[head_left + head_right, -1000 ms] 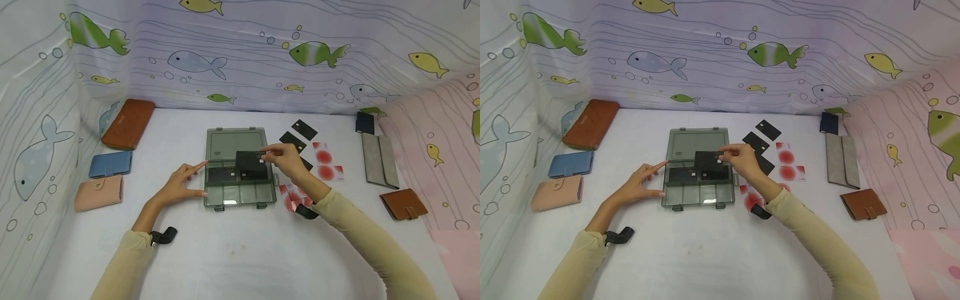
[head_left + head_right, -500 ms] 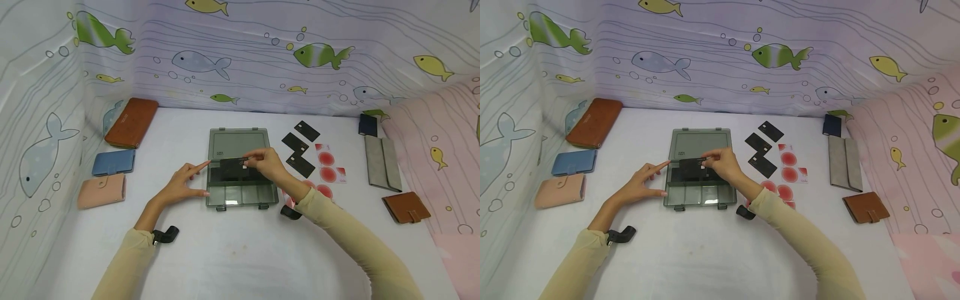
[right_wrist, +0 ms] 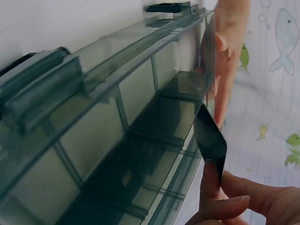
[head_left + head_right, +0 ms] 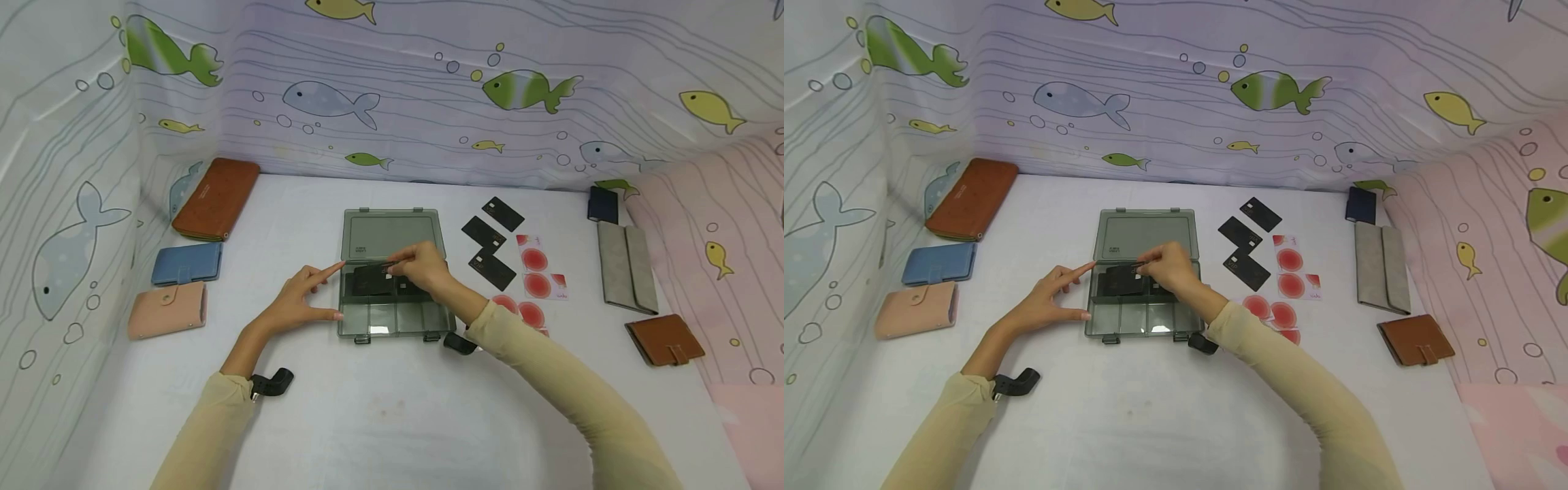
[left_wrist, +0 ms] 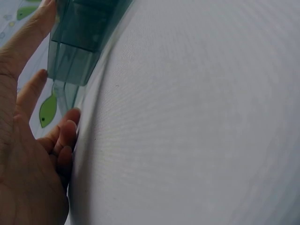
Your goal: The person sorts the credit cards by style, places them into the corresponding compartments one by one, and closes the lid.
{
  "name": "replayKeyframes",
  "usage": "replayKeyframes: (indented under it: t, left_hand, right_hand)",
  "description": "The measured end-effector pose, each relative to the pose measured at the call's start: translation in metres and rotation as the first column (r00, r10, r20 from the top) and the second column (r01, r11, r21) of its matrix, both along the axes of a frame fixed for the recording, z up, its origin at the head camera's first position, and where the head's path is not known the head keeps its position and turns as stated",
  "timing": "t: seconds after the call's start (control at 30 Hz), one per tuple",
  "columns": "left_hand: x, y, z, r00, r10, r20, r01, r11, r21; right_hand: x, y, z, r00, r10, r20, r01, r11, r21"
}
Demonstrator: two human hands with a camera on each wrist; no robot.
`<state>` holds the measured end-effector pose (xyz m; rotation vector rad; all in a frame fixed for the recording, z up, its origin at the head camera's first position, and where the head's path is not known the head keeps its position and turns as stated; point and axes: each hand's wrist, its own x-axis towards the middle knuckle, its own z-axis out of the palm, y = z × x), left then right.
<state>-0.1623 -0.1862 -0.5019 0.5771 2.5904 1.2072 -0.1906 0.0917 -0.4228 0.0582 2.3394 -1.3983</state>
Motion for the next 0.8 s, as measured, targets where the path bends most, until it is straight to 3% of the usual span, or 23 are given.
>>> replayKeyframes:
  t: [0.5,0.8]
  left_hand:
    - [0.0,0.001,0.0,1.0,0.001,0.005,-0.001,1.0,0.004]
    - [0.0,0.0,-0.002,1.0,0.004,-0.014,-0.004,1.0,0.007]
  right_hand:
    - [0.0,-0.013,-0.013,1.0,0.011,0.015,-0.011,1.0,0.011]
    - [-0.002,-0.009,-0.003,0.997,0.073,0.016,-0.073,0.997,0.039]
